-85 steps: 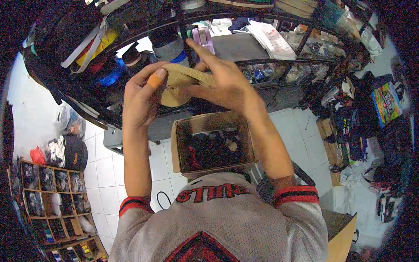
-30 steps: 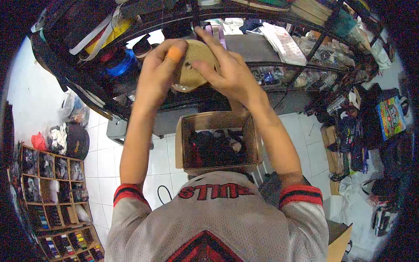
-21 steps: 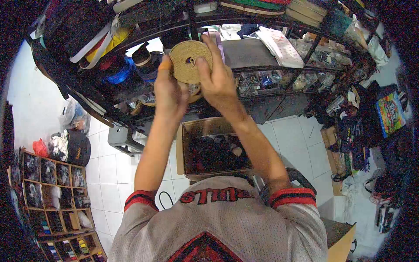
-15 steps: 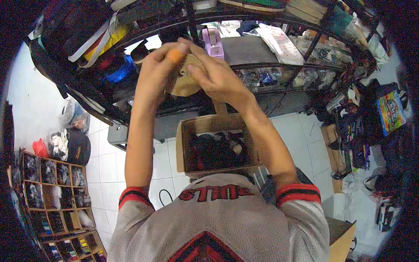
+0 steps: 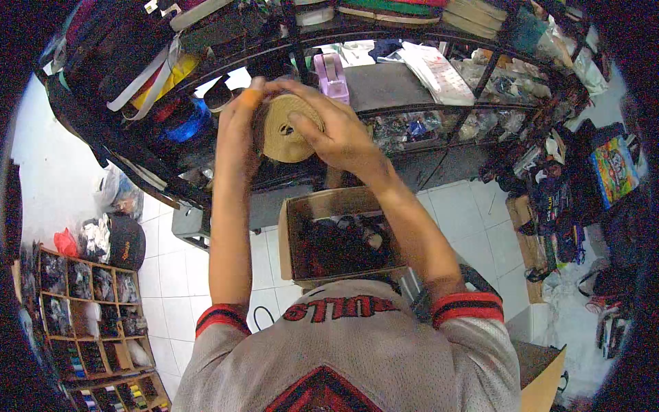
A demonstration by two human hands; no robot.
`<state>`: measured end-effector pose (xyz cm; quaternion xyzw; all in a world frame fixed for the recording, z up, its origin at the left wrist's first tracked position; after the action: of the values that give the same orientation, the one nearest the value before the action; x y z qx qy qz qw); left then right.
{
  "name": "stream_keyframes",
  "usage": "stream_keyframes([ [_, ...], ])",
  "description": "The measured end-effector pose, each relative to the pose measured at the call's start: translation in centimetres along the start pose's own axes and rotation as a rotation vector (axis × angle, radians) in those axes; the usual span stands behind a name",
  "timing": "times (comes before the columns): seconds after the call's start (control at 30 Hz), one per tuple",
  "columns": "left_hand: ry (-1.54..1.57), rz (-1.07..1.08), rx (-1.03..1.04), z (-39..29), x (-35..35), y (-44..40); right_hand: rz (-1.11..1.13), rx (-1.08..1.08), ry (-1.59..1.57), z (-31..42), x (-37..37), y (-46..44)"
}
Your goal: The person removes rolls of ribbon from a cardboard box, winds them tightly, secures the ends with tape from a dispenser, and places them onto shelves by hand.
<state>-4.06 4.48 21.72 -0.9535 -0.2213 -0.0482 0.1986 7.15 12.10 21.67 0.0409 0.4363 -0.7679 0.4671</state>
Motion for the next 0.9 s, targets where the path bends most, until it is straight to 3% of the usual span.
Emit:
stream_keyframes([
  [0.07, -0.346, 0.058, -0.123, -0.4, 0.7, 0.3, 0.074, -0.055, 0.091, 0.3, 0.1, -0.3],
  [0.13, -0.534, 0.022, -0.201, -0.3, 1.0, 0.5, -0.052, 0.042, 0.018, 0.1, -0.1, 0.1],
  [0.2, -0.364, -0.148, 0.017, 0.0, 0.6, 0.4, -0.186, 0.162, -0.072, -0.8, 0.3, 0.6],
  [0.23, -0.278, -0.23, 0.127, 0.5, 0.3, 0.5, -0.283, 0.102, -0.028, -0.6, 0.6, 0.9],
  [0.27, -0.261, -0.314, 0.157, 1.3, -0.1, 0.6, -0.383, 0.043, 0.016, -0.5, 1.2, 1.2],
  [0.3, -0.047, -0.308, 0.157, 2.4, 0.2, 0.6, -0.482, -0.015, 0.062, -0.2, 1.3, 1.7],
  [0.37, 0.379, -0.29, 0.156, 4.1, 1.2, 0.7, -0.432, 0.099, -0.043, -1.4, 1.4, 1.6],
  [0.47, 0.312, -0.164, 0.13, 4.2, 0.3, 0.4, -0.266, 0.199, -0.157, -2.3, 0.5, 1.4],
  [0.57, 0.074, -0.069, 0.06, 1.8, -0.3, -0.2, -0.019, 0.078, 0.021, -1.2, -0.2, 0.7],
  [0.63, -0.127, 0.007, -0.029, 0.8, 0.7, 0.0, -0.023, 0.036, 0.033, -1.1, 0.1, 0.6],
  [0.67, -0.233, -0.057, -0.041, 0.9, 0.7, 0.1, -0.026, 0.013, 0.041, -1.0, 0.3, 0.6],
  [0.8, -0.16, -0.339, 0.248, 2.1, -0.1, 0.4, -0.261, 0.142, -0.226, -2.3, 1.6, 1.3],
  [0.9, 0.108, -0.43, 0.253, 4.3, 0.0, 1.0, -0.318, 0.099, -0.439, -3.3, 2.4, 1.3],
])
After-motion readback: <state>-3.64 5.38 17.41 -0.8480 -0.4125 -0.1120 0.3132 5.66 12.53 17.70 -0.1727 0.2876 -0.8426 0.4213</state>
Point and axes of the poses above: each hand's wrist, its own y-axis away from the middle knuckle, its own x-axis out of the palm, z = x × y, the point moved 7 cm from there along -y, towards the middle knuckle, and after that the axes turned 10 degrees about z, right-handed, at the moved point
